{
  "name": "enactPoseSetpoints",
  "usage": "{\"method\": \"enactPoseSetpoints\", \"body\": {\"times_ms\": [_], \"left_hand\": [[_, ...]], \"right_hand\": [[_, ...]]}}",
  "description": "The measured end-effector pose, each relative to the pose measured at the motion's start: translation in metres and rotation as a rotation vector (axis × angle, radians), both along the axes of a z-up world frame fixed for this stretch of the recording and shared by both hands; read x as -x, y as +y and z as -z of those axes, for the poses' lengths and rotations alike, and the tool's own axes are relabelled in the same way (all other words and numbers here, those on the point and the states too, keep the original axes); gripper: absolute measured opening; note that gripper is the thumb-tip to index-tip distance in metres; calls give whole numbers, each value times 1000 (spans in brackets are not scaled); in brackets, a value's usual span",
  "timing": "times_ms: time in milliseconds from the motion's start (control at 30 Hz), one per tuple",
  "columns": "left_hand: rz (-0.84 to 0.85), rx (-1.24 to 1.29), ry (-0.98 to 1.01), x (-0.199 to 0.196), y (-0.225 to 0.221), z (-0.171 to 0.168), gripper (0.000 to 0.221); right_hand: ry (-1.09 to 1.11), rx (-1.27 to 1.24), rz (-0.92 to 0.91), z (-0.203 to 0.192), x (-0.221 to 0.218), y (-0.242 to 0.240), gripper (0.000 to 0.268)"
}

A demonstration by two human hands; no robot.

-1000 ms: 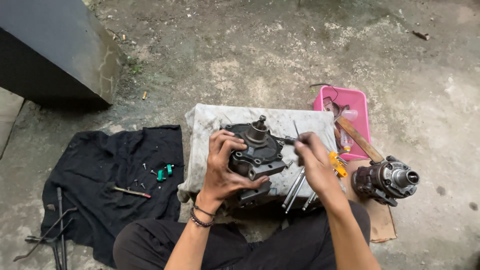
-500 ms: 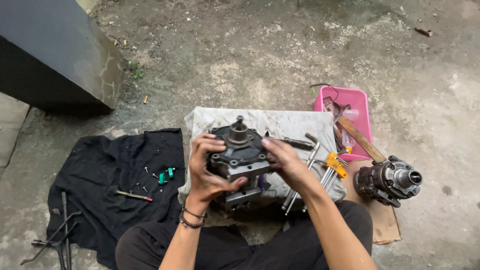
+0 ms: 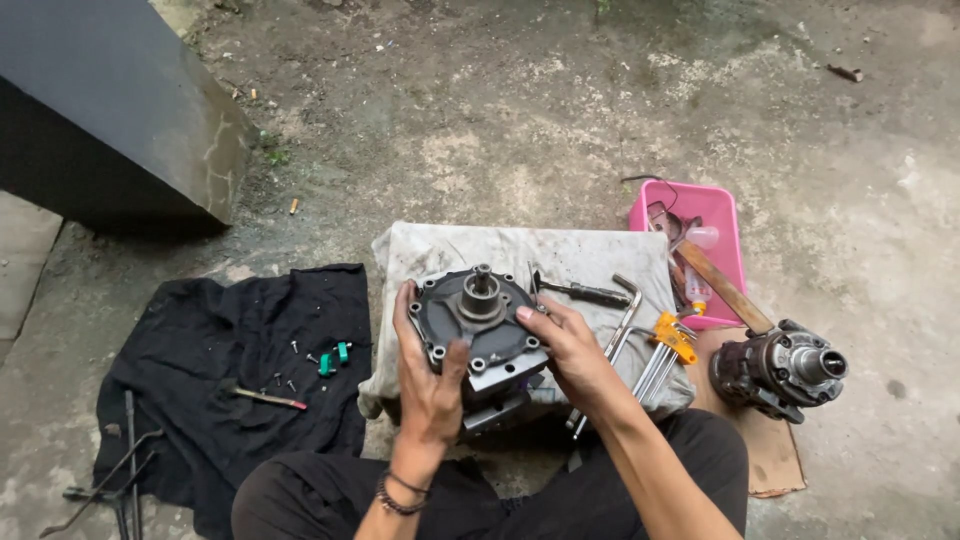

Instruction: Disassembling and inspecting the internal components of a mechanical engine part

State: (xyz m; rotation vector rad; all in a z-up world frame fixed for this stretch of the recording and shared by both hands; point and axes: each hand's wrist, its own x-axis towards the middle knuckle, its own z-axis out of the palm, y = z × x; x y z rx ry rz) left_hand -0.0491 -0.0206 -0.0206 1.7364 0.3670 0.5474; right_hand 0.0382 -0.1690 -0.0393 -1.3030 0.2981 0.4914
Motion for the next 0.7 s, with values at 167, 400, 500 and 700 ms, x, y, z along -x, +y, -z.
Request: {"method": "enactPoseSetpoints", "body": {"times_ms": [167, 400, 500, 700], "left_hand": [[-56, 53, -148, 2, -11, -10, 81], [-26, 251, -272, -3, -9, 2, 79], [-59, 336, -377, -24, -3, 26, 92], [-46, 330, -442, -42, -2, 29, 89]], "right_hand": [[-136, -60, -259, -31, 16, -5, 52], [-358, -26, -331, -39, 15, -5, 48], [-380, -108, -262, -17, 5, -1, 58], [-384, -146, -242, 0, -7, 0, 57]]}}
